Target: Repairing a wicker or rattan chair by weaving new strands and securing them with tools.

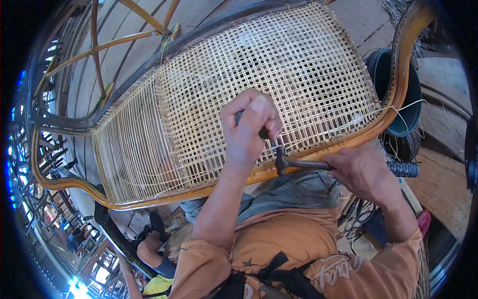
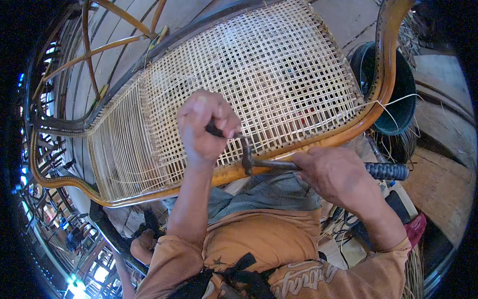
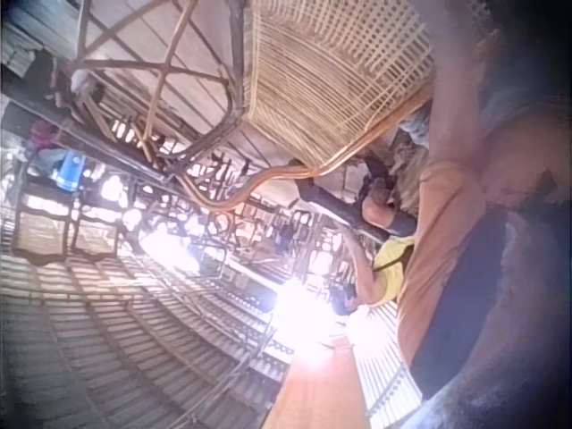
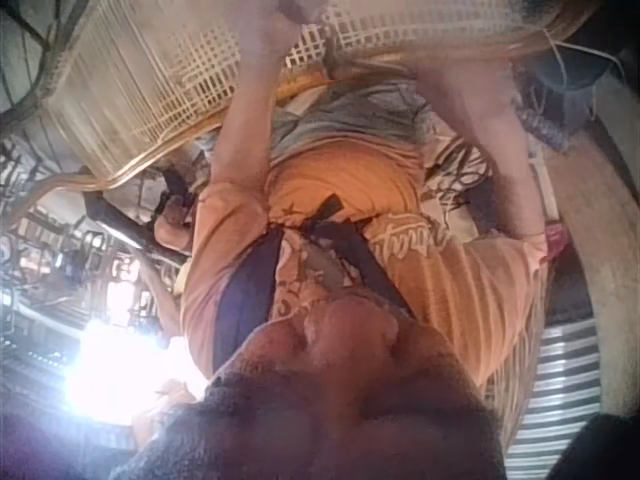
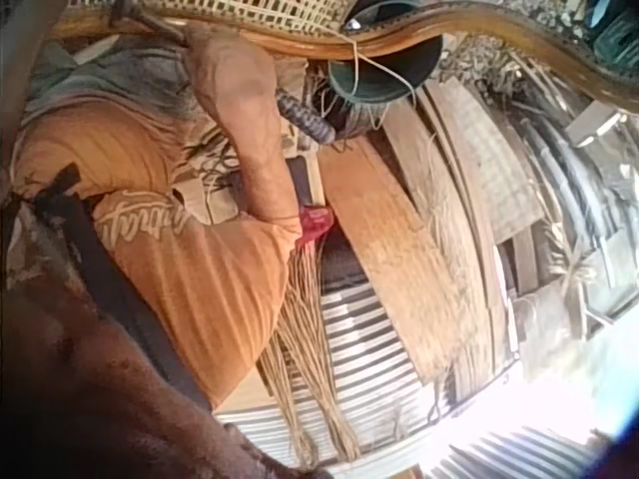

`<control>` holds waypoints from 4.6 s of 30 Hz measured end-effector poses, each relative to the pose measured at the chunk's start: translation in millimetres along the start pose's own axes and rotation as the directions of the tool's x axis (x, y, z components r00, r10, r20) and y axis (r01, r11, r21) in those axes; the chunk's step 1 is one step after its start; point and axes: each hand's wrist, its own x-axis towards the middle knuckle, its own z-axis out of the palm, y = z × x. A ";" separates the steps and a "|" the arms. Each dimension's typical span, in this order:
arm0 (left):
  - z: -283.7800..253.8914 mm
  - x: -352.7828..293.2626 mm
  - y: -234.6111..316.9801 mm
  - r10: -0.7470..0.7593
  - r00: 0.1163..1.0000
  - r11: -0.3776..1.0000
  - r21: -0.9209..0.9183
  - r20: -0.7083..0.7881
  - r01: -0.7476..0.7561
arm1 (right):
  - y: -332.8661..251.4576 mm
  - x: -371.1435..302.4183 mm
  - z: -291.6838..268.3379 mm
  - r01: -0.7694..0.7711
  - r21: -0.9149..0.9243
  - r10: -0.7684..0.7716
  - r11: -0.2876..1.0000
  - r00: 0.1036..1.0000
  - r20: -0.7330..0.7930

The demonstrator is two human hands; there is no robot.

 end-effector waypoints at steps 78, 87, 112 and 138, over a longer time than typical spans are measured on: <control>-36.4 -9.4 10.4 0.075 0.996 0.996 0.043 -0.048 -0.073 | 27.8 95.3 -17.3 -0.178 0.507 -0.043 0.844 0.918 0.394; -95.7 -33.9 58.4 0.213 0.949 0.967 -0.091 -0.234 -0.240 | 5.1 38.0 -9.6 -0.162 0.416 0.072 0.895 0.972 0.223; -50.3 -59.3 33.0 0.242 0.919 0.964 0.188 -0.310 -0.190 | -27.5 -15.4 58.1 -0.048 0.998 0.322 0.037 0.946 0.033; -28.6 -79.0 44.1 0.375 0.914 0.605 0.788 -0.152 -0.118 | -87.9 -24.9 109.2 0.214 0.919 0.332 -0.330 0.938 -0.099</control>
